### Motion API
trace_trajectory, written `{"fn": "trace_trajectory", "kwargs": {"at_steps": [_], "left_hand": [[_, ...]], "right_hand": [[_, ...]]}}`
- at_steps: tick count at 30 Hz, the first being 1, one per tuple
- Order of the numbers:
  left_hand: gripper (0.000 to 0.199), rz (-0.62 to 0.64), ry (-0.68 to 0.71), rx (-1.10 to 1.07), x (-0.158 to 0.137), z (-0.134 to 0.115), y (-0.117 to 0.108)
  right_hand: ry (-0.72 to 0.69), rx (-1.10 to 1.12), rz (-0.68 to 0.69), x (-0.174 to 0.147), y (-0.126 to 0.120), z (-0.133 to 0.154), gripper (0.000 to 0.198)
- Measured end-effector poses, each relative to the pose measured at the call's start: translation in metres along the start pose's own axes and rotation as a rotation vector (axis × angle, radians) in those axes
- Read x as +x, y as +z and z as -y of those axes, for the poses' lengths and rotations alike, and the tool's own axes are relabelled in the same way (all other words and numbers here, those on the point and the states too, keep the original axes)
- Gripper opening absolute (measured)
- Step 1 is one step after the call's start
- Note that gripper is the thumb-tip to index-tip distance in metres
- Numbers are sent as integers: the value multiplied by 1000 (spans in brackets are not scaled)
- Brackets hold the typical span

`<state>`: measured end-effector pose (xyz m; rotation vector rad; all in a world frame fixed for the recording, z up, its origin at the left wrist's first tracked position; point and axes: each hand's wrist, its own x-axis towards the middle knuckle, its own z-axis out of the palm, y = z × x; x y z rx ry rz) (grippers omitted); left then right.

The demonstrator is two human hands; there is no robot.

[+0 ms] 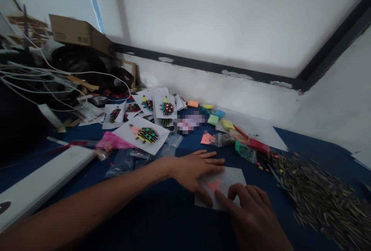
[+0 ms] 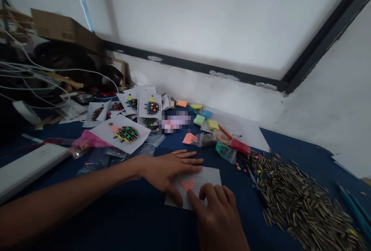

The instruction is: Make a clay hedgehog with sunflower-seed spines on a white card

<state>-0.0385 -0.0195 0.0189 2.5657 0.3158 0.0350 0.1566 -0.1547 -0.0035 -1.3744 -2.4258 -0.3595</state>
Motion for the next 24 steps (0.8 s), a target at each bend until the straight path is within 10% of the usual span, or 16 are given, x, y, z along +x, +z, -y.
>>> {"fn": "trace_trajectory", "kwargs": {"at_steps": [24], "left_hand": [[94, -11, -5, 20, 3, 4, 6]], "right_hand": [[112, 3, -9, 11, -7, 4, 35]]}}
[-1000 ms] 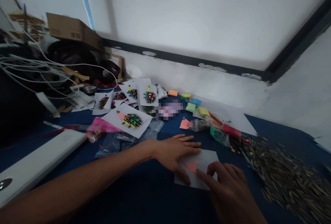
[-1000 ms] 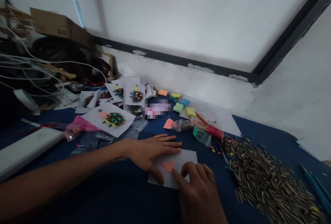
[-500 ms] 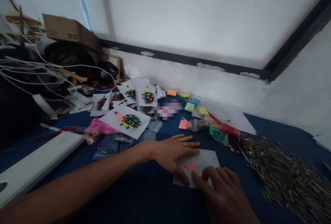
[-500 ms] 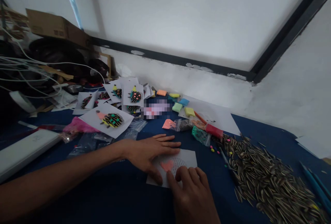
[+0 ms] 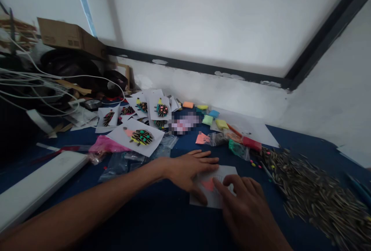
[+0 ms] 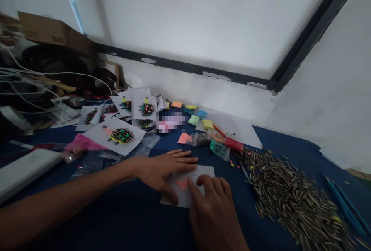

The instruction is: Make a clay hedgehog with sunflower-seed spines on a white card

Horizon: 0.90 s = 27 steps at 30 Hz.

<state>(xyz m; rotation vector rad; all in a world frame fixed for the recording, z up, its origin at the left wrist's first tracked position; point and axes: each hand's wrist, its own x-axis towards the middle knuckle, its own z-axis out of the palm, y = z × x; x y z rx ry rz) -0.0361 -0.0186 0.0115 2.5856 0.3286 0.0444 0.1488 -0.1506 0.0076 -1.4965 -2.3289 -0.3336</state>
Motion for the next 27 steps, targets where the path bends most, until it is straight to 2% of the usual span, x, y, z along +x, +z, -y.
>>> {"fn": "trace_trajectory", "kwargs": {"at_steps": [2, 4, 11, 16, 22, 27], "left_hand": [[94, -1, 1, 4, 0, 0, 0], [93, 2, 7, 7, 0, 0, 0], [93, 4, 25, -10, 0, 1, 0], [90, 1, 23, 3, 0, 2, 0], [89, 12, 3, 2, 0, -1, -2], [97, -13, -10, 6, 1, -1, -1]], "right_hand": [[6, -29, -47, 2, -1, 2, 28], [-1, -63, -67, 4, 1, 4, 30], [-72, -171, -15, 6, 8, 4, 31], [-60, -164, -52, 2, 7, 4, 35], [-81, -179, -15, -2, 11, 4, 35], [-105, -206, -18, -3, 8, 6, 35]]}}
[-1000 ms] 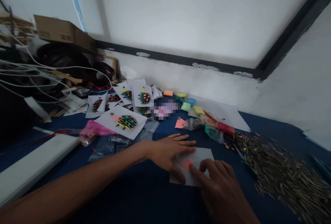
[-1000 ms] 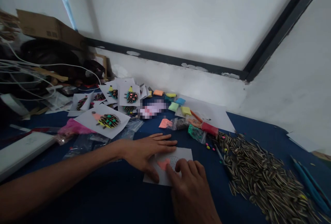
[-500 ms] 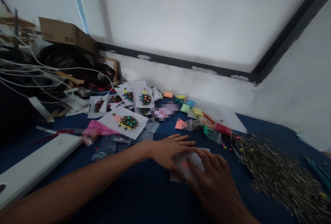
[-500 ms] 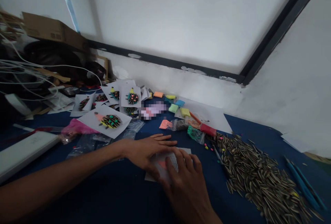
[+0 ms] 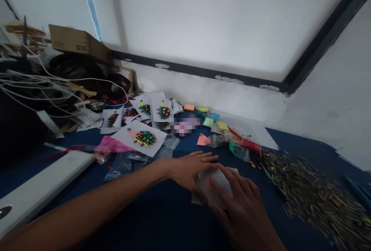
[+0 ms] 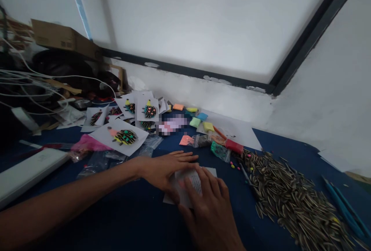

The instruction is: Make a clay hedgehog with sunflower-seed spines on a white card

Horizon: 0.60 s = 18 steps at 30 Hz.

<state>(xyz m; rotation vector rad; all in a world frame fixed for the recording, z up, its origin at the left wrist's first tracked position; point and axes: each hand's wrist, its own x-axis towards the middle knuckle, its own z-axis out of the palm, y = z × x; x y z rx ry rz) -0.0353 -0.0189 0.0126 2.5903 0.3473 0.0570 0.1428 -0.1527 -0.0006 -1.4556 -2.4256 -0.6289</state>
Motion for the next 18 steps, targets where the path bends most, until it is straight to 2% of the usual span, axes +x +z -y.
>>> {"fn": "trace_trajectory", "kwargs": {"at_steps": [4, 9, 12, 14, 16, 18], "left_hand": [[97, -6, -9, 2, 1, 1, 2], [102, -31, -22, -32, -2, 0, 3], [99, -30, -31, -137, -5, -1, -2], [85, -82, -59, -265, -7, -2, -7], [64, -187, -111, -365, -8, -3, -11], [44, -287, -188, -356, -7, -4, -13]], "right_hand": [[-25, -9, -2, -1, -1, 0, 36], [78, -19, -48, -1, -1, -14, 38], [131, -48, -70, -3, 3, -27, 37], [158, -53, -66, -6, 6, -35, 37], [183, -42, -40, -8, 9, -42, 37], [208, -22, 1, -9, 11, -48, 36]]}}
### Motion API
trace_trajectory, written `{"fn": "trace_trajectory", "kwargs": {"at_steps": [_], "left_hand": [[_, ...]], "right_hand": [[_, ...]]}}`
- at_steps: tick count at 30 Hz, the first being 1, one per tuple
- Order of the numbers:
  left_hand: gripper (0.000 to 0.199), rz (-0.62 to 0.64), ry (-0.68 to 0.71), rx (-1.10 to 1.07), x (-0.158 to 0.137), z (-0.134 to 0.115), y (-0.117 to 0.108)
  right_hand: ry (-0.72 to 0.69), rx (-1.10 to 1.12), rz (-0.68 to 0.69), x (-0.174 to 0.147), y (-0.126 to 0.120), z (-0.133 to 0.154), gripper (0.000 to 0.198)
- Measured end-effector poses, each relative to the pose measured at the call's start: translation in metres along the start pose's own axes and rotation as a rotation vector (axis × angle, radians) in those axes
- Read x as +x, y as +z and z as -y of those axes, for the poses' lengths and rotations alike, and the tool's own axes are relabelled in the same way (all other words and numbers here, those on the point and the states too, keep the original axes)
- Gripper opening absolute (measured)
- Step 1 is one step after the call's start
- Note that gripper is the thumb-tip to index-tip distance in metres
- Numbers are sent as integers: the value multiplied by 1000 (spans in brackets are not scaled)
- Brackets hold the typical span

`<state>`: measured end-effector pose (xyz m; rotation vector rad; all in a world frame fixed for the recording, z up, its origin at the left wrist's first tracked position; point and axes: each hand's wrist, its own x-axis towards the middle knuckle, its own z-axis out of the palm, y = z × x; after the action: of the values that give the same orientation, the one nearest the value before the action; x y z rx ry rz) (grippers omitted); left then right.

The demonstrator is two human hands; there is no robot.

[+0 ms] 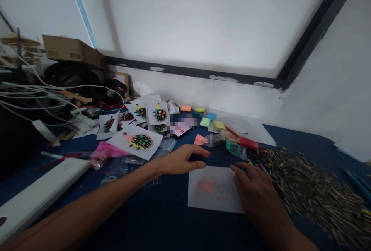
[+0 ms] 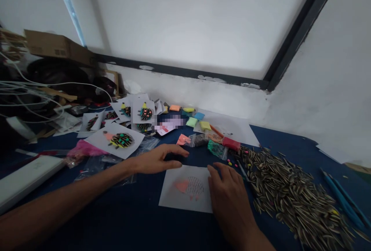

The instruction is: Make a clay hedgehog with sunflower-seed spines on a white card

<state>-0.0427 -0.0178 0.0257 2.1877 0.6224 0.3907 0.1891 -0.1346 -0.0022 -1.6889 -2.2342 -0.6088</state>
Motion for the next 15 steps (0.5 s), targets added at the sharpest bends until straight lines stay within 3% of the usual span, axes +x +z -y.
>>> {"fn": "trace_trajectory", "kwargs": {"at_steps": [2, 6, 11, 15], "left_hand": [[32, -61, -39, 128, 1, -1, 1], [24, -46, -33, 336, 1, 1, 3], [14, -17, -99, 276, 7, 2, 4], [9, 9, -156, 134, 13, 5, 5]], "right_hand": [[35, 12, 24, 1, 1, -4, 33], [93, 43, 36, 2, 2, -9, 31], [161, 215, 125, 4, 5, -10, 25], [267, 344, 105, 4, 8, -9, 23]]}}
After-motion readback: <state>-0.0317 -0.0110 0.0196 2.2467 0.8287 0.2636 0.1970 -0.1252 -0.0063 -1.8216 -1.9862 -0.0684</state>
